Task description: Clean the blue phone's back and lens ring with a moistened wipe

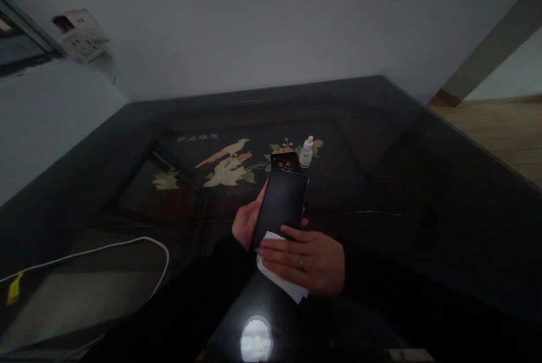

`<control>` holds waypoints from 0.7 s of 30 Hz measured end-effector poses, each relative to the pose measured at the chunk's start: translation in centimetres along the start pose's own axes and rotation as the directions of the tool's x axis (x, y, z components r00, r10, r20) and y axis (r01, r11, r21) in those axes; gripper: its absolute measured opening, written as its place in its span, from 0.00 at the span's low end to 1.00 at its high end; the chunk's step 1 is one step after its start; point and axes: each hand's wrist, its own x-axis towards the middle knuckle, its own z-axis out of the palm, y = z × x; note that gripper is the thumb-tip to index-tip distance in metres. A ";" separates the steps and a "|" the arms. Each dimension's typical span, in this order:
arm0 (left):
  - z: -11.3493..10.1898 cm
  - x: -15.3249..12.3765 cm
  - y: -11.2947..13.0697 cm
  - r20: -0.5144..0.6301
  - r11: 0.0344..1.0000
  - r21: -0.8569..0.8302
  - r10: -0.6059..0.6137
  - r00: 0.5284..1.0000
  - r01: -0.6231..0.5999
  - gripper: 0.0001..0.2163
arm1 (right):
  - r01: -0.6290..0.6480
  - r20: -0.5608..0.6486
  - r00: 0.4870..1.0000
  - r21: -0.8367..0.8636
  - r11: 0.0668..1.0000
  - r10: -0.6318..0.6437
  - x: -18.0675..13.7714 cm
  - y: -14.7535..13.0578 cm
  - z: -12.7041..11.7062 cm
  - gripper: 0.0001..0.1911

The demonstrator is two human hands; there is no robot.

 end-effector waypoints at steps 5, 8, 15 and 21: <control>0.0 -1.0 0.2 0.032 0.998 0.020 -0.062 0.998 0.061 0.31 | -0.309 -0.116 0.948 -0.126 0.943 0.295 -1.7 2.7 -1.4 0.22; -0.1 -1.5 0.1 0.095 0.987 0.034 -0.163 0.982 0.160 0.30 | -0.425 -0.189 0.900 -0.166 0.890 0.394 -2.4 3.7 -2.0 0.25; -0.1 -1.1 0.2 0.069 1.000 -0.017 -0.001 0.998 0.002 0.28 | -0.306 -0.136 0.947 -0.124 0.944 0.290 -2.0 2.9 -1.8 0.25; 0.0 -1.9 0.3 0.240 0.975 0.051 -0.222 0.945 0.216 0.28 | -0.381 -0.204 0.915 -0.155 0.912 0.348 -2.6 3.9 -3.1 0.26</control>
